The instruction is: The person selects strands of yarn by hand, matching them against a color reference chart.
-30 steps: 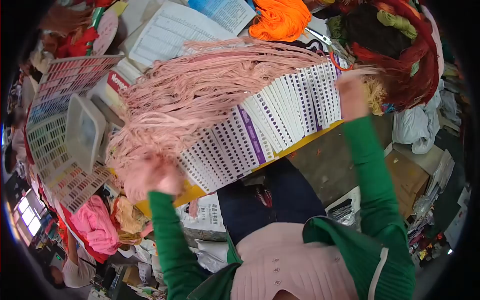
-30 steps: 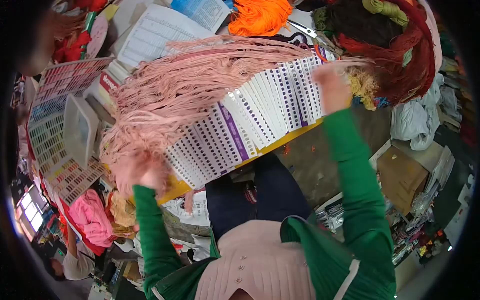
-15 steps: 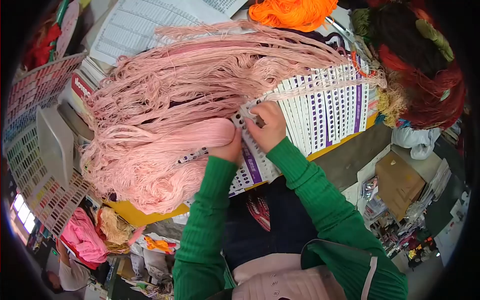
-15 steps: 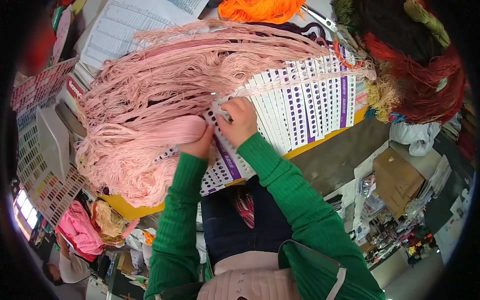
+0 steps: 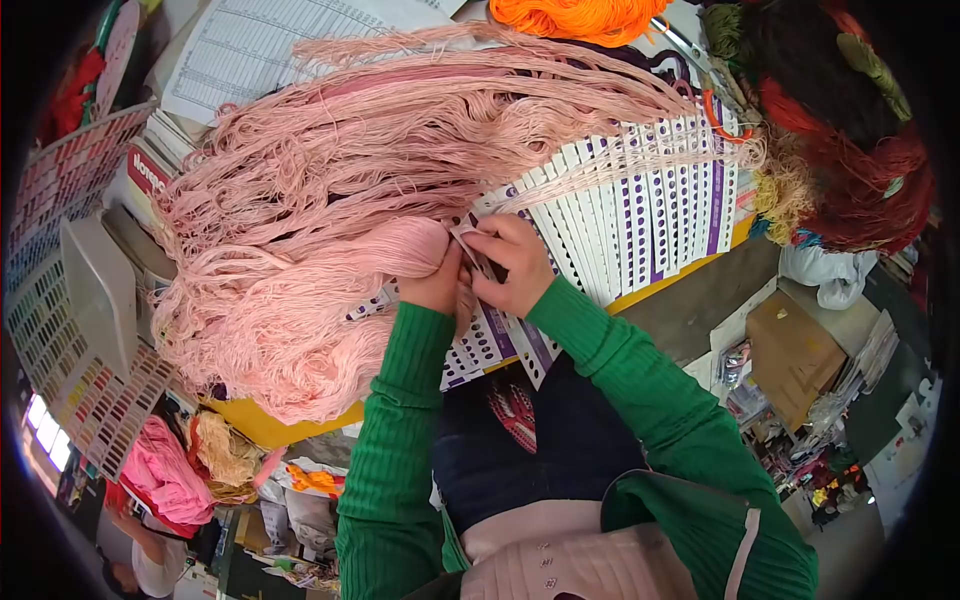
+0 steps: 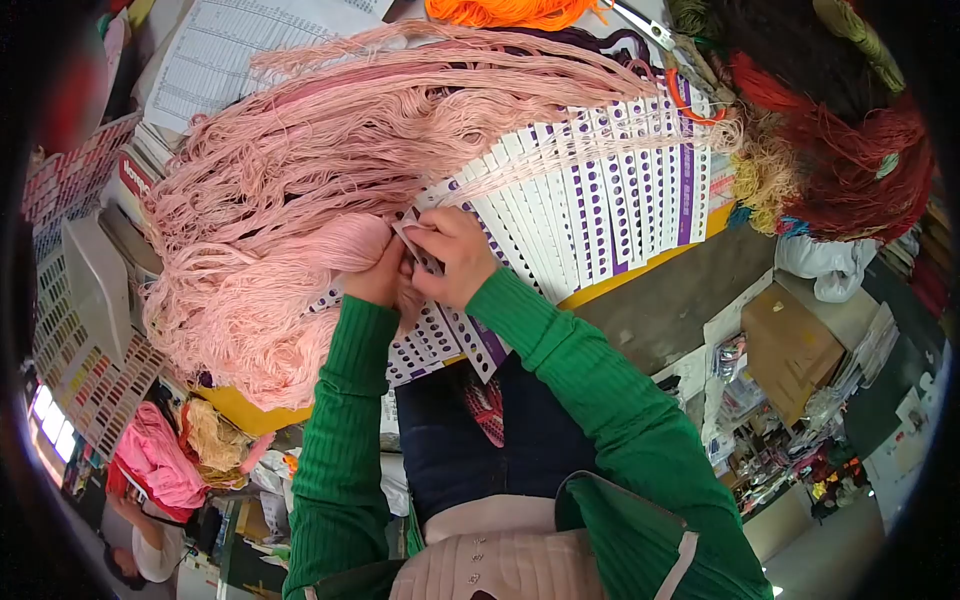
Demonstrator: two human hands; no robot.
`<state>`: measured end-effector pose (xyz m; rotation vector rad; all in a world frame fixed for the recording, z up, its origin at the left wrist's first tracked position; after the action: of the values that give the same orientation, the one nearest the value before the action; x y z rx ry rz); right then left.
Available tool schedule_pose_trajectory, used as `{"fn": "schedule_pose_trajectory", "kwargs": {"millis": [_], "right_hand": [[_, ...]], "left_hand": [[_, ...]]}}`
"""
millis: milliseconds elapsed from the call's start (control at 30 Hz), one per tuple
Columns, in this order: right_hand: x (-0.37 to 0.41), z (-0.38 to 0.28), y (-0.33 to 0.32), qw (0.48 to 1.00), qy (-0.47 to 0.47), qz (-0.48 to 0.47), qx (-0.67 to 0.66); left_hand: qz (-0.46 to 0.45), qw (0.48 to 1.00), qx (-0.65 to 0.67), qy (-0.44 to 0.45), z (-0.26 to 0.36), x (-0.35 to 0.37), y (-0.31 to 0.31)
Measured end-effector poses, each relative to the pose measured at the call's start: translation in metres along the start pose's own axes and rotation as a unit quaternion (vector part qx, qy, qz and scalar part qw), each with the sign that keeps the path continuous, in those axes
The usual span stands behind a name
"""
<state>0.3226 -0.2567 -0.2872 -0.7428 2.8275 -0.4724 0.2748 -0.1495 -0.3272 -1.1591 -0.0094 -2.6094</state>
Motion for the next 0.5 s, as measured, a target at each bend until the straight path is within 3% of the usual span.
{"fn": "schedule_pose_trajectory", "kwargs": {"millis": [100, 200, 267, 300, 333, 367, 400, 467, 500], "right_hand": [[-0.001, -0.001, 0.0, 0.999, 0.027, 0.002, 0.019], [-0.002, -0.001, -0.001, 0.999, 0.038, -0.004, 0.028], [-0.004, 0.001, -0.001, 0.998, 0.058, -0.018, 0.021], [-0.004, 0.0, 0.0, 0.998, 0.044, -0.02, 0.028], [-0.004, -0.002, 0.001, 0.999, 0.03, -0.023, 0.034], [-0.005, -0.004, 0.0, 0.999, 0.027, -0.029, 0.021], [-0.005, 0.0, 0.002, 0.999, 0.027, -0.027, 0.019], [-0.005, 0.005, 0.001, 1.0, 0.017, -0.011, 0.014], [-0.002, 0.005, -0.001, 1.0, 0.013, 0.021, 0.019]], "left_hand": [[0.047, 0.999, 0.018, 0.0, -0.01, -0.004, 0.0], [-0.029, 1.0, 0.003, 0.009, -0.011, -0.005, -0.008], [-0.054, 0.99, 0.131, 0.02, -0.009, 0.004, -0.027], [-0.04, 0.974, 0.218, -0.053, -0.017, 0.011, -0.033], [-0.119, 0.958, 0.254, -0.065, -0.015, 0.018, -0.033], [-0.197, 0.934, 0.288, -0.075, -0.011, 0.025, -0.031], [-0.304, 0.873, 0.38, -0.044, 0.0, 0.035, -0.023], [-0.279, 0.787, 0.54, -0.112, 0.005, 0.046, -0.028], [-0.318, 0.747, 0.581, -0.055, 0.017, 0.049, -0.028]]}}
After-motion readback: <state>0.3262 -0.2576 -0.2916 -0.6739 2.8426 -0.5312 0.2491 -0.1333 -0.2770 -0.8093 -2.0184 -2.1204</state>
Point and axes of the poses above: each hand's wrist, its own x-axis away from the middle knuckle, its own y-axis out of the palm, z = x × y, the point moved 6 cm from there along -x, towards the middle knuckle, and after that the axes turned 8 degrees about -x, right-handed, at the moved point
